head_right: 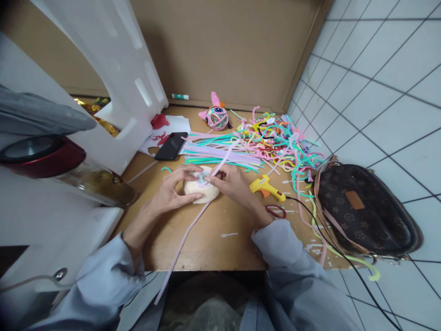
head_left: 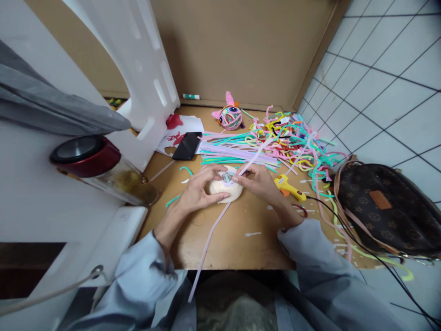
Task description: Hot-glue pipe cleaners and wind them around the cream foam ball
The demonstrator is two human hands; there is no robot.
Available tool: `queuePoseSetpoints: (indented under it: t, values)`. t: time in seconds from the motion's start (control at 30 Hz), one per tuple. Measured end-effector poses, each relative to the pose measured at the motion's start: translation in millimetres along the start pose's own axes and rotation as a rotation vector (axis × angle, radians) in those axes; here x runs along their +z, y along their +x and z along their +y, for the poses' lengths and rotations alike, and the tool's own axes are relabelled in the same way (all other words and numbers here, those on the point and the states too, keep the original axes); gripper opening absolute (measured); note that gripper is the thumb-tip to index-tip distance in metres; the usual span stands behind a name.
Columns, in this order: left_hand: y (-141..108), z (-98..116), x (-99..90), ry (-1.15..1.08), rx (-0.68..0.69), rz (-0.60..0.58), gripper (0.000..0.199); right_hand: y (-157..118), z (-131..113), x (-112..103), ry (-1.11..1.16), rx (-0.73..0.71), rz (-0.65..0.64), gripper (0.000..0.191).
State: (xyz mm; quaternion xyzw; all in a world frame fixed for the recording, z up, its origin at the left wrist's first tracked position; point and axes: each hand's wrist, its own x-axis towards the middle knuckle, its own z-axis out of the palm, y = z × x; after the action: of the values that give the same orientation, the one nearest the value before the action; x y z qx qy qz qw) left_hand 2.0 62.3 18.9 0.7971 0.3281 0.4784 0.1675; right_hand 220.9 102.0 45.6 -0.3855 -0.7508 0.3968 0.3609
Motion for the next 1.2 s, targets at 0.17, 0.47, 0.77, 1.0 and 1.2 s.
queuePoseSetpoints:
  t: [0.17,0.47,0.77,1.0,1.2]
  values:
    - [0.5,0.2,0.0,0.012,-0.002,0.003,0.034,0.5,0.2,-0.7,-0.007,0.0,-0.008,0.019]
    - [0.1,2.1,1.0,-0.001,-0.053,0.011,0.031,0.2,2.7,0.2,0.01,0.005,0.004,0.025]
    - [-0.6,4.8,0.7,0.005,-0.11,-0.003,0.023,-0.7,6.0,4.6,0.041,-0.004,0.03,0.023]
    - [-1.0,3.9,1.7,0.006,-0.085,0.006,0.018,-0.7,5.3,4.1,0.047,0.009,0.011,0.022]
    - [-0.9,3.7,4.7,-0.013,-0.085,0.041,0.021,-0.4,6.0,4.6,0.047,0.005,0.002,0.023]
